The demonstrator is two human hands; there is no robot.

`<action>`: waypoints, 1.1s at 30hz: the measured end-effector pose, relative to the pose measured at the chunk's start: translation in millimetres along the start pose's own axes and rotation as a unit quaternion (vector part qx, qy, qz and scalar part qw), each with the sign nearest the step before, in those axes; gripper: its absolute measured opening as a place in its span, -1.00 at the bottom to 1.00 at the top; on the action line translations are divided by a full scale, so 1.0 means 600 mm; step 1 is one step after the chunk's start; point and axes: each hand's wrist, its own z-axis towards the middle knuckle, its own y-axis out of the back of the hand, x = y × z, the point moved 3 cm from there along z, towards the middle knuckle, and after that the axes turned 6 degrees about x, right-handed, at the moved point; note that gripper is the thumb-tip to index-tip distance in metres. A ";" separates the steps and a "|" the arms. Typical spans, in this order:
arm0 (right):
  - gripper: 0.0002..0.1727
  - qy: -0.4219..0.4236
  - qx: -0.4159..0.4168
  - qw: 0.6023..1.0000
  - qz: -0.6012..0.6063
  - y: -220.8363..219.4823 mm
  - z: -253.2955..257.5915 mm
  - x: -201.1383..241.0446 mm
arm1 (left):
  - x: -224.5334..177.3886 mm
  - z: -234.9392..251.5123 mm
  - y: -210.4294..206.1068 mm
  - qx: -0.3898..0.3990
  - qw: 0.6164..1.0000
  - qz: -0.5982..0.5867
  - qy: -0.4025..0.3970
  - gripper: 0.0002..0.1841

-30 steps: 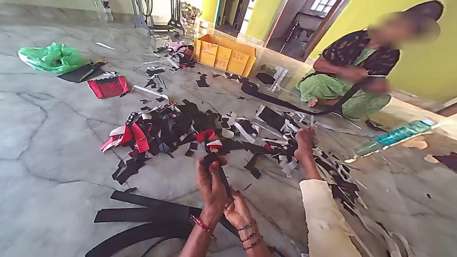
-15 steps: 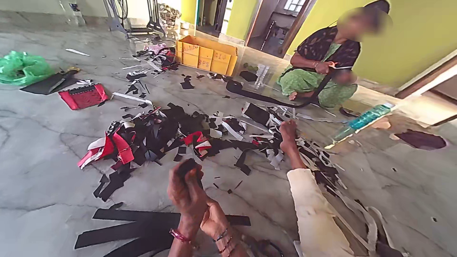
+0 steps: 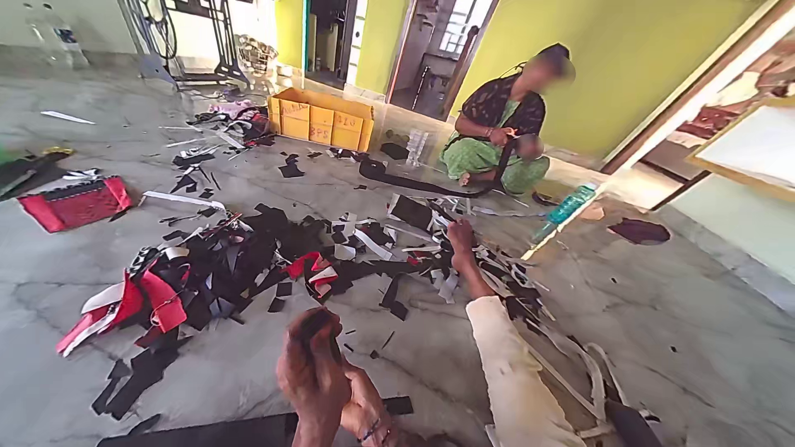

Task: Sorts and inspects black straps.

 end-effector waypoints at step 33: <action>-0.61 0.241 0.160 0.933 -0.213 0.002 -0.111 0.119 | -0.002 -0.009 -0.023 -0.010 0.997 -0.065 0.043 -0.82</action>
